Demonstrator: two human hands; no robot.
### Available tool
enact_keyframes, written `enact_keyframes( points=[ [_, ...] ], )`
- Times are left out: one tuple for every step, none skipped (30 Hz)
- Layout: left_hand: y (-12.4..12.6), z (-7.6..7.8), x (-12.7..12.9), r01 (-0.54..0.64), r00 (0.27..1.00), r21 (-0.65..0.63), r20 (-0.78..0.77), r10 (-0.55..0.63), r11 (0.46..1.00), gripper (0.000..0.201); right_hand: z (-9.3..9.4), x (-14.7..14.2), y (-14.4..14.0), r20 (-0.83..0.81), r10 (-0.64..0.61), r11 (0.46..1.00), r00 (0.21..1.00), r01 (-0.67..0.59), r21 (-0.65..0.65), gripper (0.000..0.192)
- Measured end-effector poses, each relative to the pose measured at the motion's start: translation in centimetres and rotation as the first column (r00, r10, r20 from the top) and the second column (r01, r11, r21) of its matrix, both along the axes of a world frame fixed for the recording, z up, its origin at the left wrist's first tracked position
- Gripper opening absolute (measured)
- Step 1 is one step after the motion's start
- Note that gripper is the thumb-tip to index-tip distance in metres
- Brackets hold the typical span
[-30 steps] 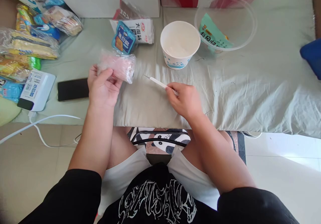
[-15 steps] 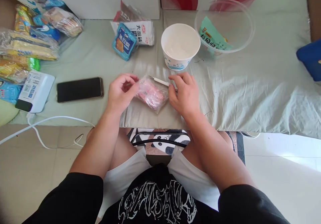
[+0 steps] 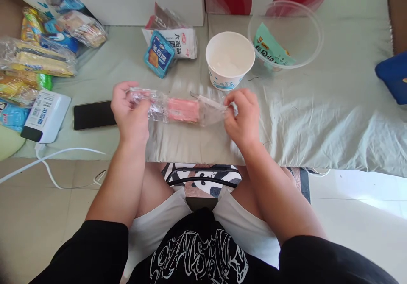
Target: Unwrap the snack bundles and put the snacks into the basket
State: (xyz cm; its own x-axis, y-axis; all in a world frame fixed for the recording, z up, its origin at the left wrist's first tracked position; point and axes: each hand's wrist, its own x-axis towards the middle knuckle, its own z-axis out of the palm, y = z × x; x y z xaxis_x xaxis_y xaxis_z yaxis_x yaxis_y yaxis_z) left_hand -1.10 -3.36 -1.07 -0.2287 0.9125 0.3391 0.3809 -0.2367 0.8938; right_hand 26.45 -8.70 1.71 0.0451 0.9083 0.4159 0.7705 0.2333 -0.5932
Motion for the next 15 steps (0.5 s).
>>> enact_keyframes(
  points=[
    [0.1, 0.1, -0.2, -0.013, 1.0, 0.018, -0.001, 0.013, 1.0, 0.035, -0.1, 0.3, 0.0, -0.018, -0.038, 0.999, 0.999, 0.038, 0.014, 0.021],
    [0.0, 0.3, -0.3, -0.006, 1.0, 0.042, -0.023, 0.007, 0.999, 0.035, -0.1, 0.4, -0.1, -0.041, -0.044, 0.999, 0.998, 0.045, 0.026, 0.025],
    [-0.1, 0.6, -0.3, 0.018, 0.998, 0.067, -0.067, -0.014, 0.998, 0.038, -0.1, 0.4, -0.2, -0.065, -0.021, 0.999, 0.998, 0.023, 0.036, 0.029],
    [-0.2, 0.9, -0.3, 0.053, 0.991, 0.082, -0.126, -0.043, 0.995, 0.04, -0.1, 0.2, -0.3, -0.084, 0.022, 0.999, 0.996, -0.019, 0.036, 0.033],
    [-0.4, 1.1, -0.2, 0.088, 0.979, 0.081, -0.191, -0.071, 0.993, 0.042, 0.0, -0.1, -0.3, -0.092, 0.065, 0.998, 0.994, -0.063, 0.025, 0.039],
    [-0.5, 1.2, -0.1, 0.114, 0.963, 0.06, -0.252, -0.095, 0.992, 0.042, 0.0, -0.5, -0.4, -0.089, 0.096, 0.995, 0.991, -0.096, 0.0, 0.046],
    [-0.7, 1.3, -0.1, 0.125, 0.948, 0.027, -0.298, -0.111, 0.992, 0.039, 0.1, -0.8, -0.4, -0.077, 0.111, 0.993, 0.991, -0.114, -0.032, 0.05],
    [-0.8, 1.3, 0.0, 0.125, 0.939, -0.004, -0.324, -0.12, 0.992, 0.033, 0.1, -1.0, -0.3, -0.063, 0.116, 0.991, 0.991, -0.12, -0.059, 0.048],
    [-0.8, 1.3, -0.1, 0.123, 0.934, -0.027, -0.334, -0.125, 0.992, 0.026, 0.2, -1.1, -0.3, -0.052, 0.12, 0.99, 0.991, -0.124, -0.073, 0.043],
    [-0.9, 1.3, -0.2, 0.126, 0.933, -0.036, -0.335, -0.131, 0.991, 0.019, 0.3, -1.0, -0.3, -0.049, 0.131, 0.988, 0.99, -0.134, -0.071, 0.036],
    [-1.0, 1.3, -0.3, 0.135, 0.933, -0.029, -0.332, -0.137, 0.99, 0.014, 0.4, -1.0, -0.3, -0.054, 0.152, 0.986, 0.987, -0.155, -0.054, 0.033],
    [-1.0, 1.3, -0.5, 0.144, 0.935, -0.009, -0.327, -0.139, 0.99, 0.012, 0.5, -0.9, -0.3, -0.061, 0.18, 0.983, 0.982, -0.182, -0.026, 0.033],
    [-1.1, 1.4, -0.7, 0.151, 0.937, 0.018, -0.321, -0.137, 0.988, 0.012, 0.6, -0.8, -0.4, -0.064, 0.207, 0.978, 0.976, -0.207, 0.003, 0.036],
    [-1.2, 1.5, -0.9, 0.154, 0.94, 0.045, -0.316, -0.132, 0.987, 0.013, 0.7, -0.8, -0.5, -0.06, 0.226, 0.974, 0.972, -0.225, 0.025, 0.041],
    [-1.2, 1.6, -1.1, 0.154, 0.941, 0.066, -0.313, -0.126, 0.986, 0.015, 0.8, -1.0, -0.7, -0.05, 0.238, 0.971, 0.97, -0.236, 0.036, 0.046]
  ],
)
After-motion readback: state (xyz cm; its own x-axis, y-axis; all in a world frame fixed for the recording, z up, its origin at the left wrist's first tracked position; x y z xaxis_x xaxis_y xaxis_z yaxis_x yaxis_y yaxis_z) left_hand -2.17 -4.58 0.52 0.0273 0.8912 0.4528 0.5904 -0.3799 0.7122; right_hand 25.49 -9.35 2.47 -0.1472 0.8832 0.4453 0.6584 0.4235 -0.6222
